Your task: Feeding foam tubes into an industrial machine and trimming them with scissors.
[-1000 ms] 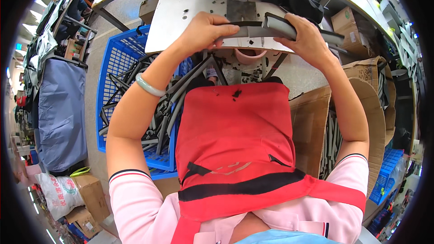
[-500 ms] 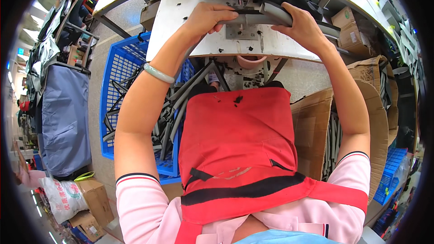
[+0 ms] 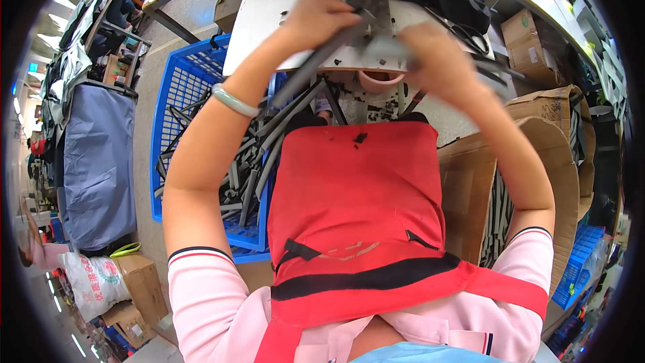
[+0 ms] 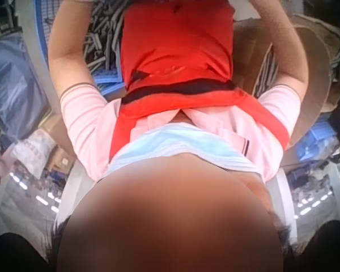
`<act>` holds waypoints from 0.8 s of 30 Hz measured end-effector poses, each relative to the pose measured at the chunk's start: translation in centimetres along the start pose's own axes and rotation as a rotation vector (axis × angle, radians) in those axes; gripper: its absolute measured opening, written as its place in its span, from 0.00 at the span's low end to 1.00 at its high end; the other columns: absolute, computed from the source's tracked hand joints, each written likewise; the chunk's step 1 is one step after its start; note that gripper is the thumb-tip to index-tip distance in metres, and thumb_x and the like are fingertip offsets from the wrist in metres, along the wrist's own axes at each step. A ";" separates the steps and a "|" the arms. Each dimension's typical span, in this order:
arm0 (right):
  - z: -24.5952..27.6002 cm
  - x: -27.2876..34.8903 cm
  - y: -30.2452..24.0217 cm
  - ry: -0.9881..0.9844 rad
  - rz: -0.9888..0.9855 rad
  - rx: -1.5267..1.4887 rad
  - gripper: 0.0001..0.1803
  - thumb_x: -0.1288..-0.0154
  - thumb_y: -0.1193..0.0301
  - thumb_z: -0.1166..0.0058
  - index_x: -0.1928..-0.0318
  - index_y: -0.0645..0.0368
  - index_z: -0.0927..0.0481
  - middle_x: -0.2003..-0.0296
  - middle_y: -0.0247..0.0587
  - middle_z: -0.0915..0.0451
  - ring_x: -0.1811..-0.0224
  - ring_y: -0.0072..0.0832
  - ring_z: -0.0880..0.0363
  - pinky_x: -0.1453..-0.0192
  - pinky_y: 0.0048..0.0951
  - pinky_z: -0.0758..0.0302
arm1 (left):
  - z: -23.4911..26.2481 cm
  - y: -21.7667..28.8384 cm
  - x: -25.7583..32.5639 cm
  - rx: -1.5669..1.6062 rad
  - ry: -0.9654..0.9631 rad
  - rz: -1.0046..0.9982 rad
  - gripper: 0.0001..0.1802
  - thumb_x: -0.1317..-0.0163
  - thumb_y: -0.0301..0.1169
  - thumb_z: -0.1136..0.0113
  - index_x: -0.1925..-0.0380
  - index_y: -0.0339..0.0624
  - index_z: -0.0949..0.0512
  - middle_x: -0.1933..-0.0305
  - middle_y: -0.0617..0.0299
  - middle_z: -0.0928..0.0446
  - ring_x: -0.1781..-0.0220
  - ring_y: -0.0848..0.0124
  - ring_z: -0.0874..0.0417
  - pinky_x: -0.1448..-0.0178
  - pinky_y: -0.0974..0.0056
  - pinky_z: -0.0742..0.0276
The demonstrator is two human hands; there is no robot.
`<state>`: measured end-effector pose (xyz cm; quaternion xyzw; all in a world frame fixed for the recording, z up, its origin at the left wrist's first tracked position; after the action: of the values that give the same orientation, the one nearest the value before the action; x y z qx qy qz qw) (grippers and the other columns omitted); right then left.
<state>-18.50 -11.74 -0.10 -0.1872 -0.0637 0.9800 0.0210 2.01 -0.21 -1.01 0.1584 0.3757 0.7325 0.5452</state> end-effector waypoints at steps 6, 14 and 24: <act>-8.4 0.6 -9.6 -0.328 0.287 0.403 0.11 0.42 0.70 0.49 0.58 0.56 0.23 0.65 0.40 0.18 0.57 0.37 0.19 0.41 0.40 0.29 | -5.3 6.0 1.0 0.305 -0.130 -0.002 0.17 0.39 0.38 0.38 0.63 0.33 0.17 0.67 0.55 0.16 0.67 0.70 0.19 0.57 0.65 0.24; 2.5 1.6 2.3 -0.106 -0.134 -0.035 0.22 0.48 0.69 0.38 0.53 0.64 0.28 0.65 0.57 0.21 0.55 0.51 0.23 0.49 0.44 0.29 | -3.9 -2.1 6.2 0.459 -0.290 0.313 0.17 0.34 0.40 0.41 0.61 0.35 0.17 0.73 0.60 0.18 0.75 0.76 0.22 0.67 0.71 0.26; 4.9 0.2 6.0 -0.089 -0.388 -0.141 0.40 0.45 0.63 0.33 0.36 0.67 0.35 0.54 0.59 0.19 0.50 0.44 0.19 0.43 0.35 0.27 | -0.3 3.0 0.3 0.333 -0.051 0.215 0.17 0.39 0.37 0.37 0.59 0.34 0.17 0.75 0.62 0.19 0.83 0.81 0.32 0.79 0.72 0.37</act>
<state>-20.63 -18.22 3.59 -0.1292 -0.1677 0.9580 0.1933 -0.30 -0.44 0.89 0.3043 0.4587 0.7097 0.4396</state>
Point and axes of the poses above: each hand's wrist, its own x-axis away from the middle knuckle, its own z-axis out of the back of the hand, y = z × x, the point moved 2 cm from there along -x, towards the middle knuckle
